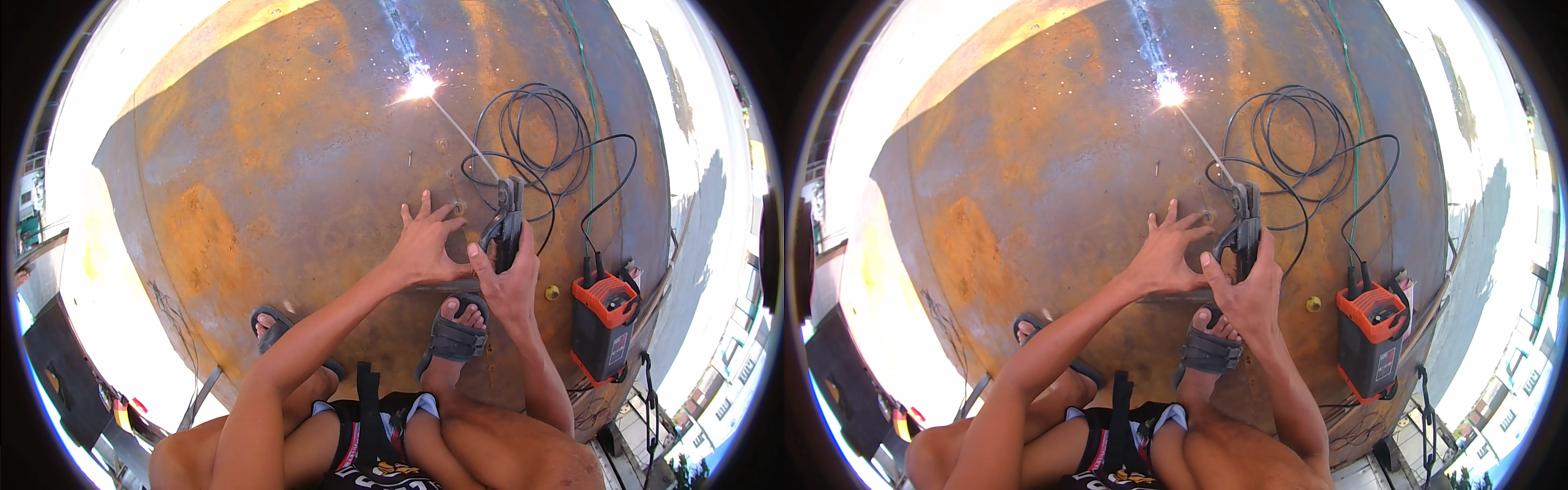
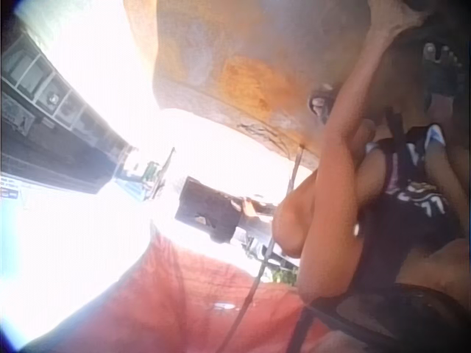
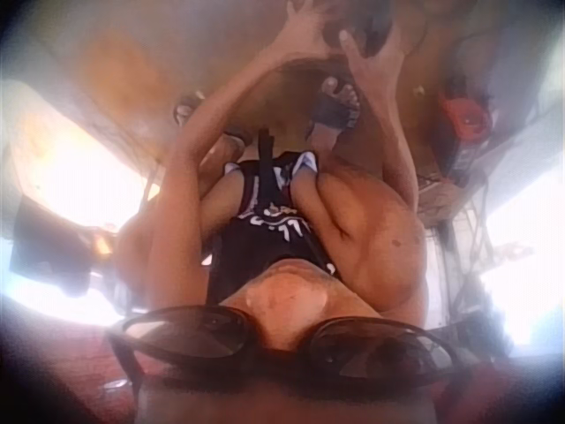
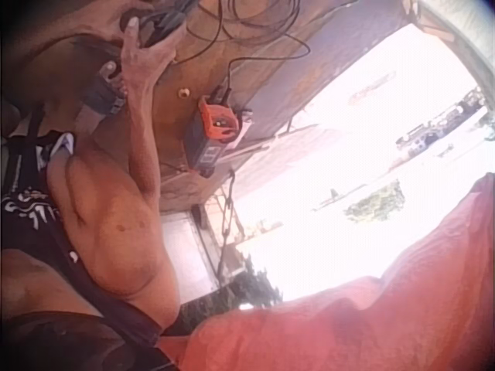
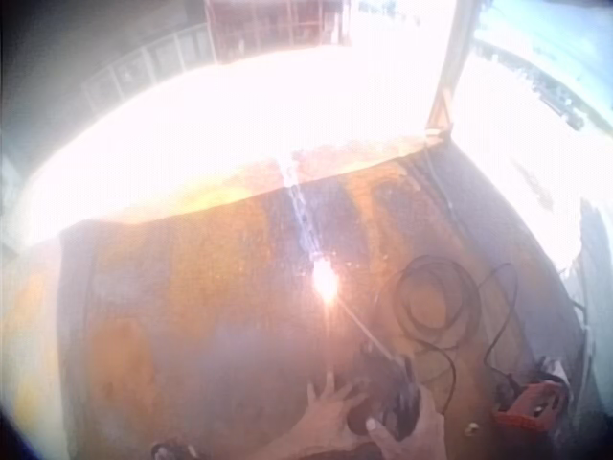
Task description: The person sits on a large curved metal surface and uses a welding torch to create a continuous weld bead along a seam. They periodically stop to chip away slag with a hammer and resume welding, extending the bead along the seam.
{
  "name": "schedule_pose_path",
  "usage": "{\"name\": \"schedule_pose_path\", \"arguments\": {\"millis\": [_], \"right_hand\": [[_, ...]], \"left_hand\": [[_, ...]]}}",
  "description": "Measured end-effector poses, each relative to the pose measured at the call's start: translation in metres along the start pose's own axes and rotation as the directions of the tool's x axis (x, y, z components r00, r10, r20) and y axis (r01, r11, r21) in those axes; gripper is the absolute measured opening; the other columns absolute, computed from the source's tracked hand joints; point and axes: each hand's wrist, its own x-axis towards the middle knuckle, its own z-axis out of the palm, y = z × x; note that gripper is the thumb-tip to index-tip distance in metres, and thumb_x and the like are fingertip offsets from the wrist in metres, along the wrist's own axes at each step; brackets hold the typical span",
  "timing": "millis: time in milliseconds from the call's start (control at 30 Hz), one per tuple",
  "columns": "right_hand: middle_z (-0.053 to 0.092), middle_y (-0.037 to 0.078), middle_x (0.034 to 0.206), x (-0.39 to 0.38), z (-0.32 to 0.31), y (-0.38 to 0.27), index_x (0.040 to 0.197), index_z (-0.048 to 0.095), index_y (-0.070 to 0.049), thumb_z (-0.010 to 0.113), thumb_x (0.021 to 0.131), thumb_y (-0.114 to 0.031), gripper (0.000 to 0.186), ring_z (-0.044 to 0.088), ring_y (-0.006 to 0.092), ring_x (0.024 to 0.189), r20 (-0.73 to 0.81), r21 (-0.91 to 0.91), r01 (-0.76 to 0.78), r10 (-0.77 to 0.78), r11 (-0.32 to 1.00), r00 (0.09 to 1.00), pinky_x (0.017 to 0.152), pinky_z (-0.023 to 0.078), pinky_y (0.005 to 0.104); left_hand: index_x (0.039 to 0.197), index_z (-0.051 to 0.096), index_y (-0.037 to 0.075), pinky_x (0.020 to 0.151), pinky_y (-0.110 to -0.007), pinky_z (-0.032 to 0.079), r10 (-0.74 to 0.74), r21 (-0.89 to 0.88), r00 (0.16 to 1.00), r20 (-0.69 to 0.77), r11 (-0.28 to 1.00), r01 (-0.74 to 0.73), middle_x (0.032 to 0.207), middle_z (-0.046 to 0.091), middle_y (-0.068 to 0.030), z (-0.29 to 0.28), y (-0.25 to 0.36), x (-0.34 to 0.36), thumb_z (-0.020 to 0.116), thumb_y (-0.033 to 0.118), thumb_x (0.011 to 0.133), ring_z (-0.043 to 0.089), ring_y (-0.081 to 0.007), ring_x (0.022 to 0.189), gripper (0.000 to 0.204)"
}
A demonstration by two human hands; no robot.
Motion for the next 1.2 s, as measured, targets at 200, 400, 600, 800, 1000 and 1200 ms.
{"name": "schedule_pose_path", "arguments": {"millis": [200,400,600,800,1000,1200], "right_hand": [[0.067,0.008,0.090,0.000,0.000,0.000,0.129,0.054,0.006,0.087,0.088,-0.022,0.060,0.059,0.0150,0.073,0.005,0.003,-0.013,0.013,1.000,1.000,0.067,0.051,0.0319],[0.067,0.008,0.088,0.000,-0.001,-0.003,0.129,0.054,0.006,0.086,0.088,-0.022,0.059,0.058,0.0135,0.070,0.005,-0.002,-0.029,0.029,1.000,1.000,0.064,0.049,0.0309],[0.066,0.007,0.087,0.000,0.000,0.001,0.130,0.054,0.006,0.086,0.088,-0.022,0.060,0.057,0.0130,0.069,0.001,-0.003,-0.005,0.005,1.000,1.000,0.063,0.049,0.0307],[0.061,0.001,0.081,-0.006,0.002,0.008,0.138,0.048,0.006,0.087,0.087,-0.016,0.068,0.053,0.0072,0.065,-0.057,0.103,0.028,-0.022,0.994,0.998,0.059,0.046,0.0242],[0.061,0.000,0.083,-0.003,0.001,0.014,0.141,0.046,0.006,0.089,0.086,-0.015,0.073,0.053,0.0058,0.066,-0.105,0.098,0.122,-0.111,0.988,0.988,0.058,0.045,0.0229],[0.064,0.002,0.094,0.000,-0.002,0.011,0.143,0.046,0.006,0.092,0.084,-0.017,0.078,0.056,0.0058,0.073,-0.107,0.104,0.104,-0.093,0.989,0.990,0.062,0.048,0.0224]], "left_hand": [[0.139,0.070,0.004,0.114,-0.089,0.017,0.000,-0.001,1.000,0.000,1.000,0.000,0.159,0.052,-0.0240,0.000,0.000,-0.001,0.088,0.051,0.067,0.025,-0.0641,0.154,0.087],[0.138,0.070,0.005,0.114,-0.089,0.017,-0.001,-0.004,1.000,0.003,1.000,0.001,0.159,0.052,-0.0242,-0.002,0.002,-0.001,0.088,0.051,0.067,0.025,-0.0644,0.154,0.086],[0.139,0.070,0.004,0.115,-0.089,0.016,-0.008,-0.008,1.000,0.010,1.000,0.009,0.160,0.051,-0.0242,-0.002,0.002,0.000,0.088,0.051,0.068,0.025,-0.0639,0.154,0.087],[0.140,0.070,0.004,0.116,-0.088,0.016,-0.015,-0.003,1.000,0.002,1.000,0.015,0.159,0.052,-0.0240,-0.002,0.002,0.000,0.087,0.053,0.069,0.025,-0.0625,0.155,0.088],[0.140,0.069,0.005,0.116,-0.087,0.016,-0.017,-0.007,1.000,0.005,1.000,0.017,0.159,0.052,-0.0233,-0.002,0.004,0.000,0.087,0.056,0.070,0.025,-0.0615,0.155,0.089],[0.140,0.069,0.006,0.116,-0.087,0.016,-0.024,-0.013,1.000,0.017,1.000,0.024,0.159,0.052,-0.0232,-0.002,0.002,0.000,0.087,0.058,0.071,0.024,-0.0612,0.156,0.089]]}}
